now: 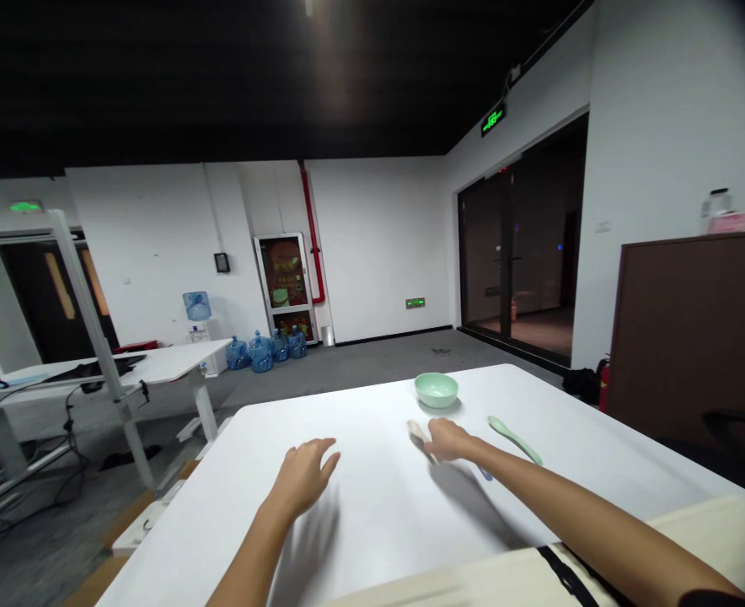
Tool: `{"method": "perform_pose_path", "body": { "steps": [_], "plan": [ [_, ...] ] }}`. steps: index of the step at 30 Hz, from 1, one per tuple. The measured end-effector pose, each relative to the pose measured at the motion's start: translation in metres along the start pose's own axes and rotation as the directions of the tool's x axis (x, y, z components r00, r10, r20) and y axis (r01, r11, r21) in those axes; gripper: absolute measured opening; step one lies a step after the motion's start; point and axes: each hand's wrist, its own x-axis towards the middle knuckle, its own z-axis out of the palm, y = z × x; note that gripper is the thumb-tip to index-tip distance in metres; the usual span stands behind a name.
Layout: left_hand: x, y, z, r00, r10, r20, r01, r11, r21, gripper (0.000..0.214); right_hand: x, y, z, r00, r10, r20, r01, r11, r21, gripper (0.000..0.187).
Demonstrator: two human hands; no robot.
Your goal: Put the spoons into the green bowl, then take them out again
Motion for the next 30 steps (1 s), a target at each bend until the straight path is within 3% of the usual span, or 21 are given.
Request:
{"method": "perform_pose_path", "body": {
  "steps": [3,6,13,24,30],
  "plan": [
    [0.000,0.001,-0.001,1.000,0.007,0.002,-0.007,1.000,-0.010,0.049,0.012,0.005,-0.021,0.999,-0.008,-0.031,0.007,0.999,-0.032,0.025],
    [-0.001,0.002,-0.002,1.000,0.006,0.009,-0.005,1.000,-0.019,0.049,0.031,0.014,-0.037,0.986,0.051,-0.160,-0.063,0.996,-0.068,0.026],
    [0.002,0.002,-0.003,0.999,-0.023,0.025,0.024,0.999,-0.025,0.049,0.078,0.046,-0.055,0.951,0.189,-0.245,-0.208,0.977,-0.055,0.032],
    [0.009,0.000,-0.003,0.998,-0.041,0.040,0.043,0.998,-0.035,0.047,0.124,0.077,-0.039,0.935,0.263,-0.236,-0.277,0.961,-0.027,0.046],
    [0.011,0.000,-0.002,0.998,-0.048,0.041,0.049,0.998,-0.030,0.047,0.134,0.082,-0.031,0.941,0.274,-0.196,-0.287,0.957,-0.040,0.042]
  ]
}}
